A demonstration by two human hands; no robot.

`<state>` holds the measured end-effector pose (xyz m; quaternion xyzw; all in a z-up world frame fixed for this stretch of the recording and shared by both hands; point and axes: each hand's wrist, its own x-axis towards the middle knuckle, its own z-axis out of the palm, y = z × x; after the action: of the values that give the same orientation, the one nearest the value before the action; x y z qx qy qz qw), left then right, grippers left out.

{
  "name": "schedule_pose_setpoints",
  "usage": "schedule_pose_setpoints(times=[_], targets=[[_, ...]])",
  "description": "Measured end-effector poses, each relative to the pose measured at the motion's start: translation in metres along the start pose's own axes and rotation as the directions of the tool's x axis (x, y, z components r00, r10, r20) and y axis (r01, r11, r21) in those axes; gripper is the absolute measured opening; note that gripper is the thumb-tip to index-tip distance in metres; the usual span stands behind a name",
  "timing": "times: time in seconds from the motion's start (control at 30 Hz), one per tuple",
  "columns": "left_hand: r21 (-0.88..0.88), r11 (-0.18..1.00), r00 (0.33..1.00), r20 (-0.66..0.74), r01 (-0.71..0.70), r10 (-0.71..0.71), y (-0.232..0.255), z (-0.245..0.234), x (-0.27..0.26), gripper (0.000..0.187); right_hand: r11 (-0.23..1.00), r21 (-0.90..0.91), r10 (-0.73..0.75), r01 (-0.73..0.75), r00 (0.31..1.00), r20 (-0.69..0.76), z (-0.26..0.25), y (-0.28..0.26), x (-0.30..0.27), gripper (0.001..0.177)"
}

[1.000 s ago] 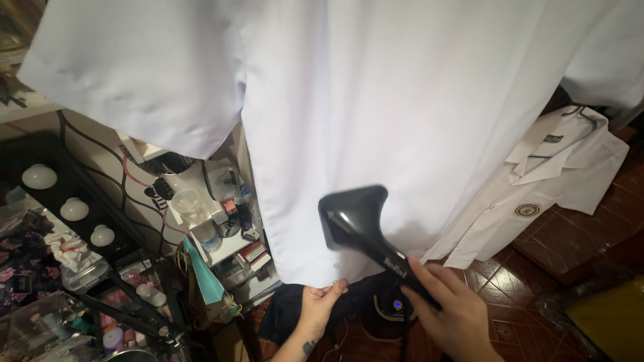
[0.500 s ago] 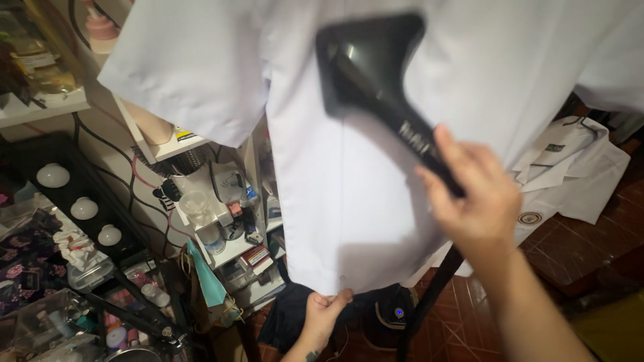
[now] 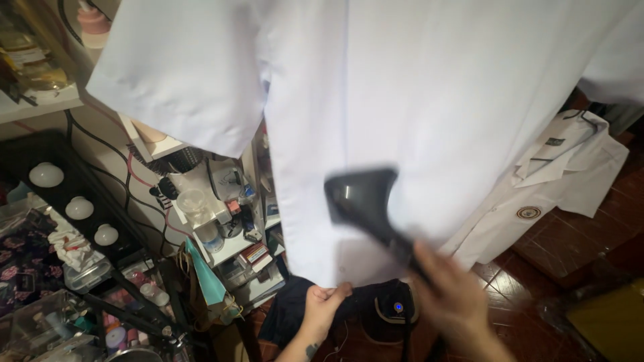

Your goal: Use a handheld garment steamer to remove wrinkles from a white short-sleeved shirt.

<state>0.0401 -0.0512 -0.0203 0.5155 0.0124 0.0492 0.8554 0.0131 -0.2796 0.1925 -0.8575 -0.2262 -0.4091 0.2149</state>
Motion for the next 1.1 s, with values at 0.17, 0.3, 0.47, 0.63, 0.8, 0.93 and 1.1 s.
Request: schedule_pose_setpoints(times=[0.17,0.3,0.47,0.63,0.8,0.93,1.1], targets=[[0.002,1.000,1.000,0.017,-0.002,0.002,-0.041,-0.030,0.022,0.016,0.969,0.219,0.115,-0.114,0.993,0.010,0.001,-0.003,-0.057,0.064],[0.227,0.962,0.935,0.349,-0.149,0.062,-0.001,-0.013,0.027,0.068,0.924,0.341,0.220,-0.174,0.971,-0.100,-0.017,0.033,-0.048,0.071],[0.767,0.642,0.871,0.317,-0.003,-0.375,0.026,0.024,0.052,0.078,0.816,0.496,0.408,-0.296,0.904,-0.132,-0.035,0.038,0.014,0.064],[0.654,0.671,0.898,0.438,-0.349,0.040,0.007,0.035,0.045,0.039,0.813,0.559,0.259,-0.160,0.960,-0.102,-0.020,0.019,0.034,0.054],[0.277,0.953,0.944,0.329,-0.124,0.027,-0.026,0.025,0.026,0.034,0.808,0.477,0.356,-0.347,0.932,0.074,0.009,0.026,-0.038,0.054],[0.165,0.986,0.979,0.202,-0.013,-0.021,-0.027,0.024,0.024,0.035,0.726,0.551,0.372,-0.411,0.909,0.188,0.009,0.023,-0.070,0.054],[0.238,0.971,0.984,0.174,0.005,-0.048,-0.020,0.027,0.019,0.037,0.730,0.543,0.374,-0.414,0.908,0.190,0.002,0.009,-0.051,0.054]])
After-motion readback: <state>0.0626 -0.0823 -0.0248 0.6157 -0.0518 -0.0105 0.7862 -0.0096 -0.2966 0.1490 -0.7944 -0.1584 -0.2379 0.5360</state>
